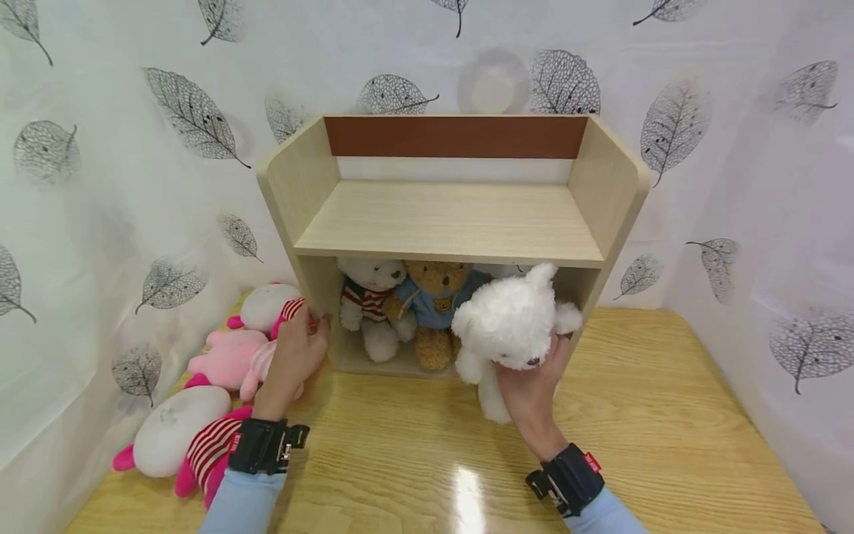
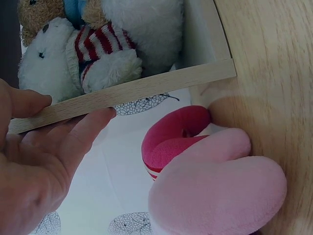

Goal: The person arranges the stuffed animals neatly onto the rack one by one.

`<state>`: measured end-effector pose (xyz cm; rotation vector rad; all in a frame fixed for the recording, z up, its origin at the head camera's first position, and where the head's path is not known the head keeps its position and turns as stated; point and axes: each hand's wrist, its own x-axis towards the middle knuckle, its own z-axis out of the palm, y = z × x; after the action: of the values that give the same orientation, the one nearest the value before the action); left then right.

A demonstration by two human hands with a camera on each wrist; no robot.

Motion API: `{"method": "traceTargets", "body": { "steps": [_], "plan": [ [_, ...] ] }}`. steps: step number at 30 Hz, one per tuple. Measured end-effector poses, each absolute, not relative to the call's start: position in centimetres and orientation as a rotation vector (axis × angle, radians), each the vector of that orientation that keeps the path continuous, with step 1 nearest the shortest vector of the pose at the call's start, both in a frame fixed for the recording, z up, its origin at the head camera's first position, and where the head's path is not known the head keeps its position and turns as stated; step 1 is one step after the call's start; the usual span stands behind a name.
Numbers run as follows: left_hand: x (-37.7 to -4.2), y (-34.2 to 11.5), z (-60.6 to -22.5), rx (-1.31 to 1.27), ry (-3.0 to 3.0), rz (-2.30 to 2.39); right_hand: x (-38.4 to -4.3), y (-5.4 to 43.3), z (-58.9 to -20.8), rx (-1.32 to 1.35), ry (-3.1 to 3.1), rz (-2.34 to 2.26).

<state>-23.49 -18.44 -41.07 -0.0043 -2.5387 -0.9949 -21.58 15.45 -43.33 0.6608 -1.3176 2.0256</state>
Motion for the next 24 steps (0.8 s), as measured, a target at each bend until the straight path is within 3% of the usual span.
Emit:
{"method": "traceTargets", "body": {
  "steps": [4, 11, 24],
  "plan": [
    [-23.5, -18.4, -41.1, 0.0, -2.545, -1.01, -22.8, 15.5, -43.7, 0.614, -1.382, 1.882],
    [-23.5, -18.3, -41.2, -0.002, -2.542, -1.002, -23.7, 15.9, -45.8, 0.147, -1.84, 1.217],
    [-23.4, -18.3, -41.1, -0.016, -2.519, -0.989, -25.9, 15.5, -45.9, -0.104, -2.055, 1.276]
  ]
}}
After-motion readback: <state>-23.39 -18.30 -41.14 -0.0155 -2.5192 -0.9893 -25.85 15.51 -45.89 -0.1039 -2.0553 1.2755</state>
